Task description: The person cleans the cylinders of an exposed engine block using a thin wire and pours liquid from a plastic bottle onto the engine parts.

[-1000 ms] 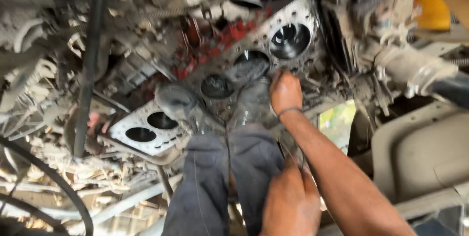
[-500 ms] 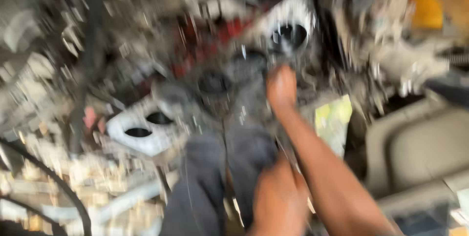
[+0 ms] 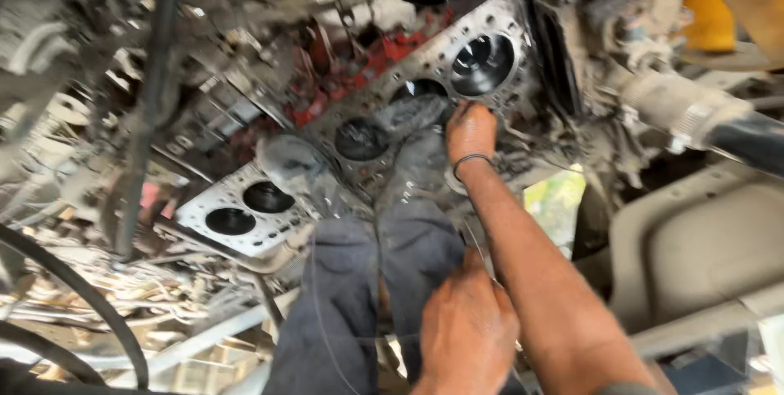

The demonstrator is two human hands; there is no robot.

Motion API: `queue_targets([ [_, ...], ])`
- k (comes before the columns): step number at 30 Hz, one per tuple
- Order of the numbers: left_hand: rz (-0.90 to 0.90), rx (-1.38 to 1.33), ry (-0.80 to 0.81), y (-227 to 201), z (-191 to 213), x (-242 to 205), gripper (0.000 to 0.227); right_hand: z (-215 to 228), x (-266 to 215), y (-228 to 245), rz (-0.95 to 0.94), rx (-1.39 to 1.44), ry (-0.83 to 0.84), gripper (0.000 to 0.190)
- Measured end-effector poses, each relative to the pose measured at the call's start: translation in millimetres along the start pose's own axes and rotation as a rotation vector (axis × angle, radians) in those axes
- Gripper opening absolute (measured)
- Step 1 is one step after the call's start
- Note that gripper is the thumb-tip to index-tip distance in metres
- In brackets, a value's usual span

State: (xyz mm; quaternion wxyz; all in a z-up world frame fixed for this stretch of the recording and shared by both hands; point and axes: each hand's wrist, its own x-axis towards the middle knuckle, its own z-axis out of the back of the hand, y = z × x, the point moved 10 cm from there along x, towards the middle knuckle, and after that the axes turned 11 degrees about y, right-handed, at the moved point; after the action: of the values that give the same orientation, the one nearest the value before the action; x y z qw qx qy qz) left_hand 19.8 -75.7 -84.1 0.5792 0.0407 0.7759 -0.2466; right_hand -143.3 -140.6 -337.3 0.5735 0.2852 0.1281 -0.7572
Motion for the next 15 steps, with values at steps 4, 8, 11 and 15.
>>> queue_targets([
  [4,0.079,0.064,0.128,3,4,13,0.051,0,20,31,0.092,0.057,0.118,0.030],
  [8,-0.082,0.008,-0.017,-2,5,4,0.048,-4,9,19,0.002,-0.079,0.206,0.031],
  [11,-0.048,0.016,0.060,2,-5,8,0.050,2,17,24,-0.018,-0.027,0.179,0.028],
  [15,-0.001,0.047,0.100,10,-7,10,0.048,-6,17,32,-0.022,-0.159,0.215,0.020],
])
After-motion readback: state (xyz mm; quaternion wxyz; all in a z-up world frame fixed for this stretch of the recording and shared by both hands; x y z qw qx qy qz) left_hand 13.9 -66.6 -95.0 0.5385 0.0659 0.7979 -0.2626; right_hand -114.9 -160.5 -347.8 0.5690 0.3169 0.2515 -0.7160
